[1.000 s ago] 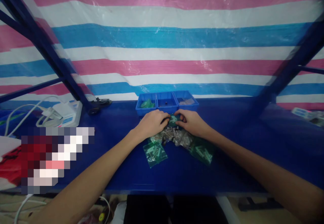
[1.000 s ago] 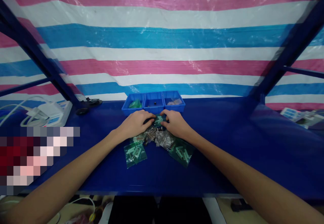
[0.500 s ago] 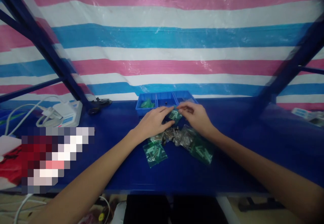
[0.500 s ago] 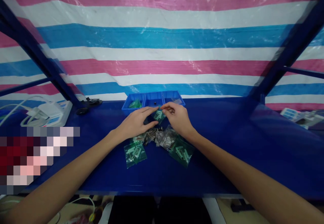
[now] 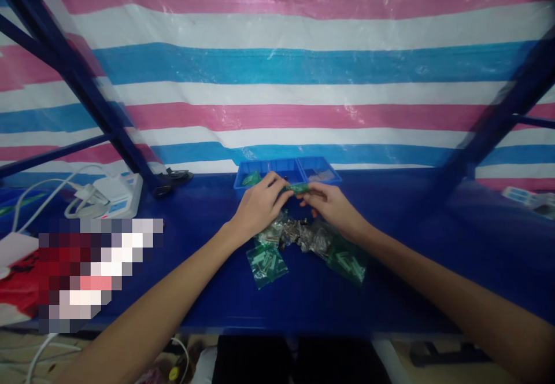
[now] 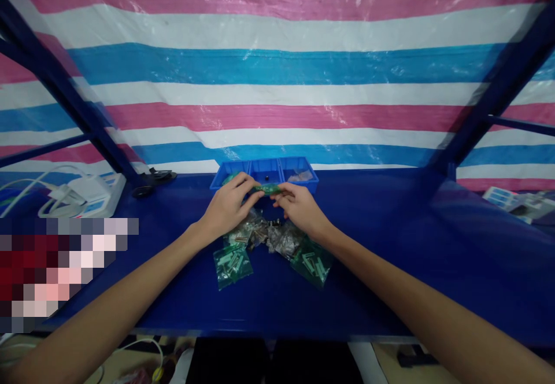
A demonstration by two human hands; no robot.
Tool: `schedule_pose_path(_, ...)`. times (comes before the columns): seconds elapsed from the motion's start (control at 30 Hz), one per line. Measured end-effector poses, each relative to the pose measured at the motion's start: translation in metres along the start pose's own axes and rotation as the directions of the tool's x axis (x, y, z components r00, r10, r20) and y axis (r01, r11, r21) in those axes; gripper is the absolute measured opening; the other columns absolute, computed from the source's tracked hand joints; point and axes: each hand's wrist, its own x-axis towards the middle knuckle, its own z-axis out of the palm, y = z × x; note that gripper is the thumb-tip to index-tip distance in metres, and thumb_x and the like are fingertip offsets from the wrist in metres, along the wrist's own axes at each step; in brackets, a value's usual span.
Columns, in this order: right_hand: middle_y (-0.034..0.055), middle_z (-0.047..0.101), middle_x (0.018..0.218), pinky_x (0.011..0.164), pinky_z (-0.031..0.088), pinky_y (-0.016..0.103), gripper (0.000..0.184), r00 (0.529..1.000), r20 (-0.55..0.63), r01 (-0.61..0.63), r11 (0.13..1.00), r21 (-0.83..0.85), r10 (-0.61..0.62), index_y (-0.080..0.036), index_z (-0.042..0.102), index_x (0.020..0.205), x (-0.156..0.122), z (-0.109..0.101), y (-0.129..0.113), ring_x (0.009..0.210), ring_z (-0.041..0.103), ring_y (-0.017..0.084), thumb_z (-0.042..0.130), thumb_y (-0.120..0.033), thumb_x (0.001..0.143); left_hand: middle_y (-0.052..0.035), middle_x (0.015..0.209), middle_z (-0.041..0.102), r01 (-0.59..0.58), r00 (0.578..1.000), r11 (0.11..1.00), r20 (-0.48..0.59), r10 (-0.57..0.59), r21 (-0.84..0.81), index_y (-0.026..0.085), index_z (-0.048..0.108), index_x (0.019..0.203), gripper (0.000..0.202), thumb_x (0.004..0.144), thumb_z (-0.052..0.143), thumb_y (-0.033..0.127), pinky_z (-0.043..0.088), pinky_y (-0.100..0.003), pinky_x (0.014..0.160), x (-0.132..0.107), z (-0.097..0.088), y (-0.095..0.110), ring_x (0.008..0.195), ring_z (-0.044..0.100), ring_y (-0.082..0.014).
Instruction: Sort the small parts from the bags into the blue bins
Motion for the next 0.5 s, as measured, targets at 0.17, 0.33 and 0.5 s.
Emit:
schedule_pose_path(0.17, -0.0005, 0.054, 0.06, 0.053, 0.037, 0.03, 0.034, 0.997, -0.006, 0.074, 0.964, -0.257, -0.078, -0.021, 0.05, 0.067, -0.0029, 0.0032, -0.0022, 0.058, 0.05, 0.014, 0.055, -0.043, 0.094, -0.0081, 0.116, 0.063, 0.056, 0.998, 0.996, -0.025, -0.058, -0.068, 0.02, 0.052, 0.124, 0.025, 0.103, 0.05, 0.032, 0.054, -0.034, 0.078, 0.0006, -0.002, 0.0016, 0.089, 0.065, -0.0182)
schedule_pose_path(0.33, -0.0016, 0.049, 0.057, 0.055, 0.035, 0.031, 0.036, 0.989, -0.061, 0.104, 0.934, -0.341, -0.133, -0.022, 0.05, 0.065, -0.0016, -0.0013, -0.001, 0.058, 0.046, 0.014, 0.053, -0.041, 0.095, -0.012, 0.133, 0.051, -0.015, 1.0, 0.994, 0.012, 0.016, -0.108, 0.021, 0.055, 0.122, 0.024, 0.101, 0.052, 0.034, 0.056, -0.033, 0.077, 0.0001, -0.0034, 0.0054, 0.09, 0.065, -0.0169)
schedule_pose_path(0.5, 0.009, 0.067, 0.1, 0.066, 0.049, 0.032, 0.034, 0.976, -0.081, 0.179, 0.955, -0.237, -0.203, -0.02, 0.062, 0.069, -0.0039, -0.0016, -0.0093, 0.09, 0.061, 0.021, 0.058, -0.043, 0.093, -0.012, 0.132, 0.052, -0.058, 0.995, 0.995, 0.073, 0.063, -0.08, 0.022, 0.052, 0.129, 0.034, 0.097, 0.059, 0.033, 0.057, -0.037, 0.081, -0.0007, -0.003, 0.0076, 0.104, 0.064, -0.0229)
